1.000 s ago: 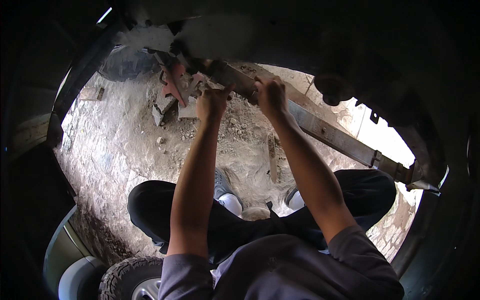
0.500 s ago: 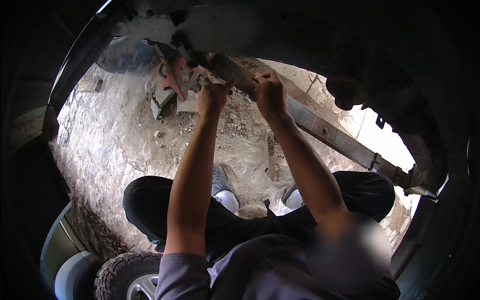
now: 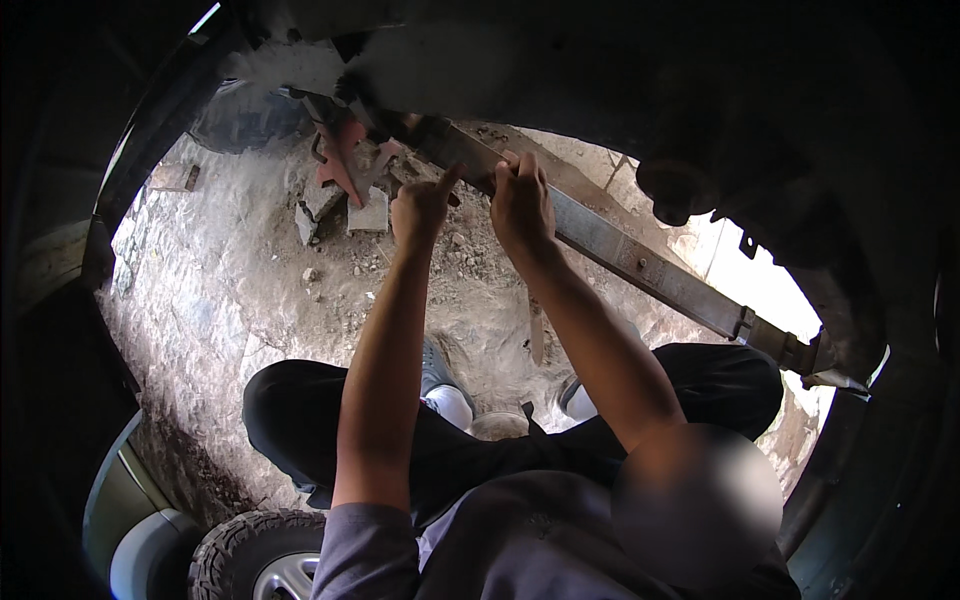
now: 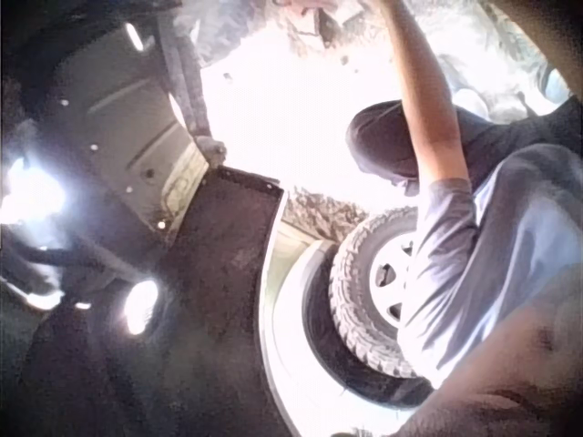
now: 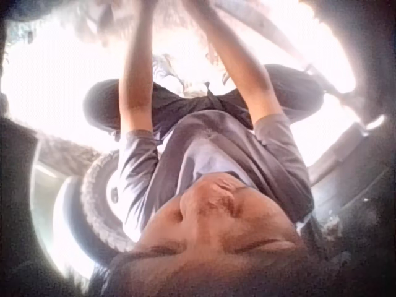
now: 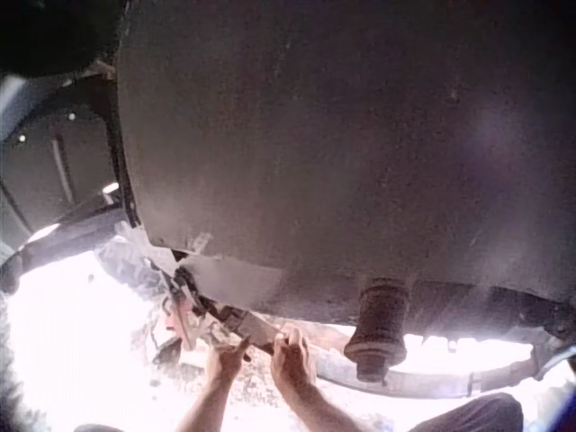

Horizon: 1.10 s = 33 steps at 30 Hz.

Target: The person sits under a vehicle and uses a hammer to tap and adjust a metal bracket or beam on the undercarriage. They repeatedly strike and reposition the part with both hands, occasionally pausing to inspect the fit.

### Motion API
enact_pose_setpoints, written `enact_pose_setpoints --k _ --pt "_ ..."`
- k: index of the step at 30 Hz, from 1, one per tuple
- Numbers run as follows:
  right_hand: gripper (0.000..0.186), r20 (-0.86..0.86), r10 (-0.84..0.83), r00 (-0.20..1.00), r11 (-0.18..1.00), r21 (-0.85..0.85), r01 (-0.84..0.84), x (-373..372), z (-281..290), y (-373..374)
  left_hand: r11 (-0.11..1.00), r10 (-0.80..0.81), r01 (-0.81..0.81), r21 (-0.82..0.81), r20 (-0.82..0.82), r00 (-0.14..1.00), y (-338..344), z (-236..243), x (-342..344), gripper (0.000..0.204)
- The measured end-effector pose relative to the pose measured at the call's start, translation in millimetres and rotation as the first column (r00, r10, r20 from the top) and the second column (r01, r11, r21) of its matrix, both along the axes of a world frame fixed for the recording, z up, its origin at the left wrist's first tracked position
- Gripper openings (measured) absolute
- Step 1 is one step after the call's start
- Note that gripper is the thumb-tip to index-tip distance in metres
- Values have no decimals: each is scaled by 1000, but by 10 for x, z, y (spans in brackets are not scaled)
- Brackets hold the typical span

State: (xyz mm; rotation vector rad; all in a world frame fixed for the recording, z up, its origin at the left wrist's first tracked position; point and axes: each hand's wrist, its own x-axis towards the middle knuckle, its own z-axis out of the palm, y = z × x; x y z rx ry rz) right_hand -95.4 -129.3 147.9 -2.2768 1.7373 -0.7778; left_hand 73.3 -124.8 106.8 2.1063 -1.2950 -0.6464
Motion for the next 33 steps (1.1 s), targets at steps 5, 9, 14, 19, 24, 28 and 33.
enact_pose_setpoints --k 5,9,14,19,24,28,33 --pt "23 115 -103 988 995 24 101 -15 -6 -125 997 51 -45 55 -103 993 4 97 -105 73" --pt "23 136 -28 990 1000 8 27 -65 -129 -7 995 50 -40 92 -118 992 39 180 -115 74" --pt "20 114 7 993 999 -38 -3 -100 -66 -125 994 35 -25 103 -97 995 27 144 -126 74" --pt "22 111 66 992 997 -44 -61 -129 -94 -83 990 53 -38 139 -105 993 41 111 -73 76" --pt "24 147 32 989 999 -14 -30 -78 -39 -119 996 18 -12 92 -67 998 21 20 -82 77" --pt "21 117 51 992 999 -9 -50 -94 -86 16 994 48 -41 102 -68 997 16 7 -25 77" --pt "20 93 26 995 999 -27 -23 -199 -35 -243 996 4 7 93 -115 993 7 129 -172 77"
